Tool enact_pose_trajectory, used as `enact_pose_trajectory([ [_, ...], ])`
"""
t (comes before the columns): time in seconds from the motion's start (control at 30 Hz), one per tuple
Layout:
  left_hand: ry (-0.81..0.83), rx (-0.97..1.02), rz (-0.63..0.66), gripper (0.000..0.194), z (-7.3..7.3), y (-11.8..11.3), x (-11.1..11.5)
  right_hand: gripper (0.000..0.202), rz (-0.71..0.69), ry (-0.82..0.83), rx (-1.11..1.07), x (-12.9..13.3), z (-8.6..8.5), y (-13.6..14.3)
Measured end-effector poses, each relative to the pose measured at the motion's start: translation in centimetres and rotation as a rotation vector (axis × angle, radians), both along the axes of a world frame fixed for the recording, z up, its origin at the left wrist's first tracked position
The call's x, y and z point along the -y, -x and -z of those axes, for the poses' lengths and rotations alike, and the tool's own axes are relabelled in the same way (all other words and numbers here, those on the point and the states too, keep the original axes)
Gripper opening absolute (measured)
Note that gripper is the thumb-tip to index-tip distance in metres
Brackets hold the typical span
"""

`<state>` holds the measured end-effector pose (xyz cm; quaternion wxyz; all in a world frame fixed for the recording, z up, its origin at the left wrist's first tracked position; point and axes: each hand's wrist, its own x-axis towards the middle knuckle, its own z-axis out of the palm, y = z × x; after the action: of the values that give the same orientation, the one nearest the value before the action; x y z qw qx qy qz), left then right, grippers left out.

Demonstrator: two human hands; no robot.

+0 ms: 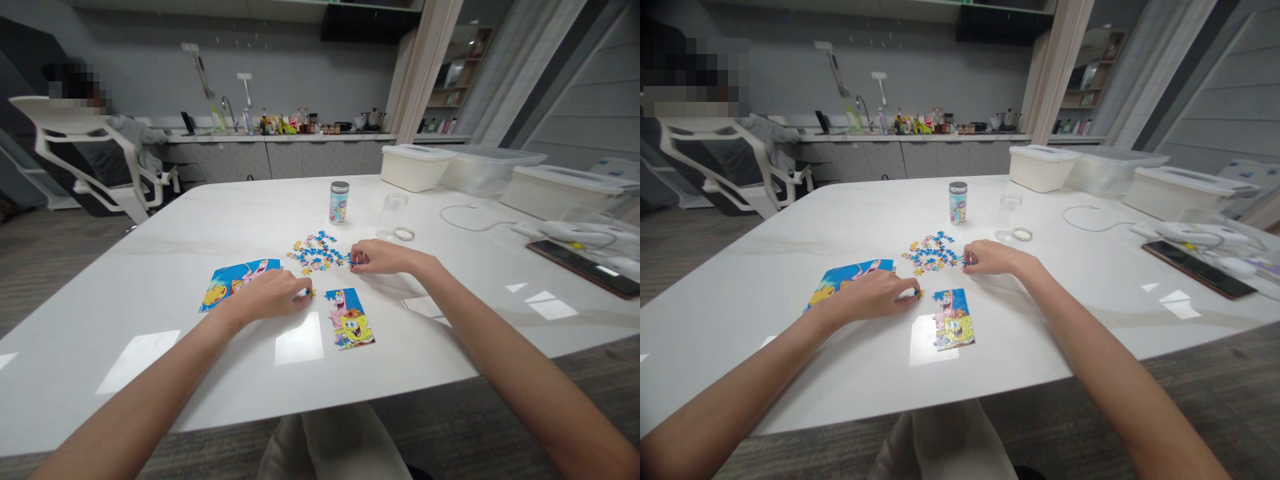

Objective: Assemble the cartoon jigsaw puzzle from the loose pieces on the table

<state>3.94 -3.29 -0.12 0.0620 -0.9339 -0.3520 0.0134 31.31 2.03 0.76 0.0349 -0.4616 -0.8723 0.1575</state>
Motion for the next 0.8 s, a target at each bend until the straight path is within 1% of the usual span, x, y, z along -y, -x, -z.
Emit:
enact_pose_trajectory([
  [0.07,-0.037,0.022,-0.031,0.024,0.2,-0.2,-0.1,0.015,-0.012,0.006,0.002,-0.1,0.1,-0.1],
  [0.2,-0.09,0.058,-0.063,0.027,1.1,-0.3,-0.5,0.017,-0.051,0.037,0.003,-0.4,0.1,-0.4],
  [0.33,-0.087,0.062,-0.076,0.03,1.6,-0.3,-0.8,0.017,-0.071,0.029,-0.014,-0.3,-0.2,-0.6],
  [0.43,-0.065,0.087,-0.086,0.03,1.6,-0.2,-0.9,0.015,-0.051,0.041,0.001,-0.1,-0.5,-0.6],
  [0.57,-0.08,0.077,-0.115,0.028,1.4,-0.3,-0.8,0.013,-0.028,0.064,0.031,-0.2,-0.6,-0.7],
  [0.67,-0.082,0.08,-0.125,0.027,1.2,-0.3,-0.8,0.012,-0.032,0.05,0.032,-0.4,-0.6,-0.9],
  [0.8,-0.079,0.094,-0.134,0.025,1.2,-0.1,-0.9,0.024,-0.05,0.036,-0.004,-0.3,-0.8,-1.0],
])
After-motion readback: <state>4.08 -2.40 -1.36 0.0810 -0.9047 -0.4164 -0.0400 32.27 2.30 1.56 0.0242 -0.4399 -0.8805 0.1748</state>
